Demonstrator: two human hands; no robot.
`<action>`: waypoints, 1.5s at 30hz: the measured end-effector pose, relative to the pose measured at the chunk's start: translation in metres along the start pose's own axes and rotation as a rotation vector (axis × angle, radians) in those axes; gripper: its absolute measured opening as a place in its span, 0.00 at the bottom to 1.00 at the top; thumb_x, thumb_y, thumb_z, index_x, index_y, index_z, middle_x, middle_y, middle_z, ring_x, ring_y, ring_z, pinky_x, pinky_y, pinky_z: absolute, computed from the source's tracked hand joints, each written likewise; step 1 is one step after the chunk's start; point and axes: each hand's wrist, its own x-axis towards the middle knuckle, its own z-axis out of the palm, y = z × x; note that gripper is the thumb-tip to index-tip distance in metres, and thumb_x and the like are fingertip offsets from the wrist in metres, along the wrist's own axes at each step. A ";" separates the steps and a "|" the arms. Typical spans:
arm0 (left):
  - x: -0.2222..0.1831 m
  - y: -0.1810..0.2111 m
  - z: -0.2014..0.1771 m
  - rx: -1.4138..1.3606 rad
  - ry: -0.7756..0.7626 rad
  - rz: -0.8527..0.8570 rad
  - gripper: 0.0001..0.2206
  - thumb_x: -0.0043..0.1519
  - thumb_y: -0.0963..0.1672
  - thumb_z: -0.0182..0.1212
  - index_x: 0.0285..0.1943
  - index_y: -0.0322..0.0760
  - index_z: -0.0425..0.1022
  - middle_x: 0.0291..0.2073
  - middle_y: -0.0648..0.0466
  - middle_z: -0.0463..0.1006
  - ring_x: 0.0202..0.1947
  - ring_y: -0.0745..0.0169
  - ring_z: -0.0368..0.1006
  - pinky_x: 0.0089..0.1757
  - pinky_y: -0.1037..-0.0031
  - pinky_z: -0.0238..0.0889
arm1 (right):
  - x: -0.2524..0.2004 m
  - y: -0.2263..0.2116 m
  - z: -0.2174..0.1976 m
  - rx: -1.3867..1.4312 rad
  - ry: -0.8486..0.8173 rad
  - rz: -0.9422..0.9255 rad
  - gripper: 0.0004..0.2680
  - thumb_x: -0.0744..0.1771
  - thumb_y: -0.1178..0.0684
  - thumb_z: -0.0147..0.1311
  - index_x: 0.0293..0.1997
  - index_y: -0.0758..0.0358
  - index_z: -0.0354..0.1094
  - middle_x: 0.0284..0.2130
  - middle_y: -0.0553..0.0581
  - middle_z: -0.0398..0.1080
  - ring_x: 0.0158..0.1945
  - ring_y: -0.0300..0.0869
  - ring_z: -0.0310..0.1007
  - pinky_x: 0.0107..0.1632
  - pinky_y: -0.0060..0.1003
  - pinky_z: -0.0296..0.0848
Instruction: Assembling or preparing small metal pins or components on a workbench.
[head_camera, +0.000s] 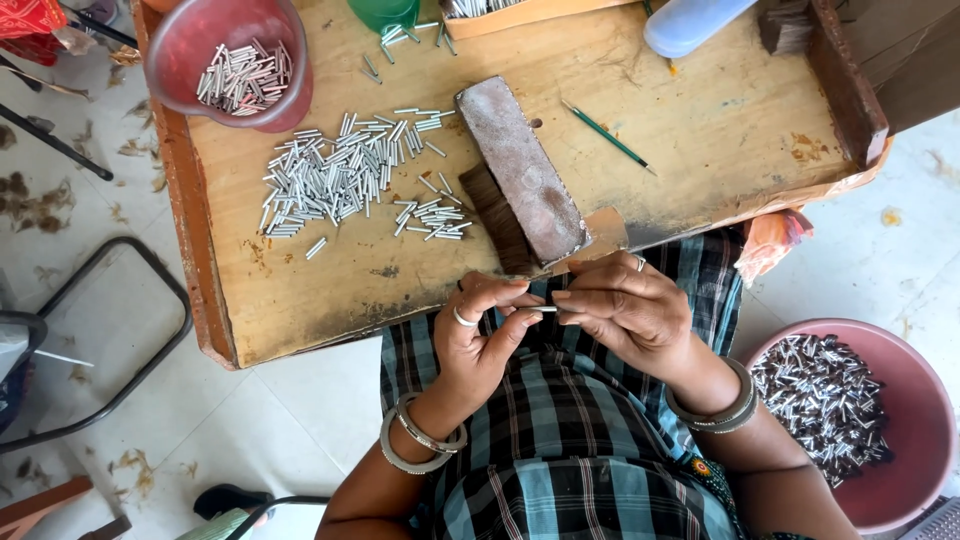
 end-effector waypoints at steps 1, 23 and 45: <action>0.000 0.000 0.000 0.002 0.004 0.001 0.15 0.64 0.37 0.67 0.58 0.39 0.73 0.41 0.55 0.82 0.39 0.70 0.72 0.43 0.77 0.68 | 0.001 0.000 0.001 0.001 -0.002 -0.003 0.11 0.62 0.55 0.68 0.46 0.63 0.76 0.40 0.54 0.76 0.46 0.49 0.78 0.51 0.41 0.77; 0.006 -0.035 -0.010 0.129 0.165 -0.137 0.21 0.73 0.45 0.57 0.74 0.40 0.61 0.75 0.49 0.56 0.76 0.55 0.54 0.71 0.62 0.50 | 0.012 0.020 0.038 -0.442 -0.138 0.112 0.11 0.63 0.55 0.67 0.46 0.66 0.74 0.57 0.63 0.68 0.64 0.58 0.65 0.60 0.48 0.71; 0.020 -0.037 -0.019 0.603 -0.120 -0.068 0.34 0.62 0.37 0.63 0.78 0.43 0.54 0.55 0.45 0.73 0.48 0.47 0.75 0.47 0.62 0.71 | 0.057 0.043 0.044 -0.770 -0.511 -0.218 0.18 0.60 0.50 0.59 0.53 0.69 0.75 0.64 0.63 0.63 0.73 0.57 0.54 0.66 0.57 0.67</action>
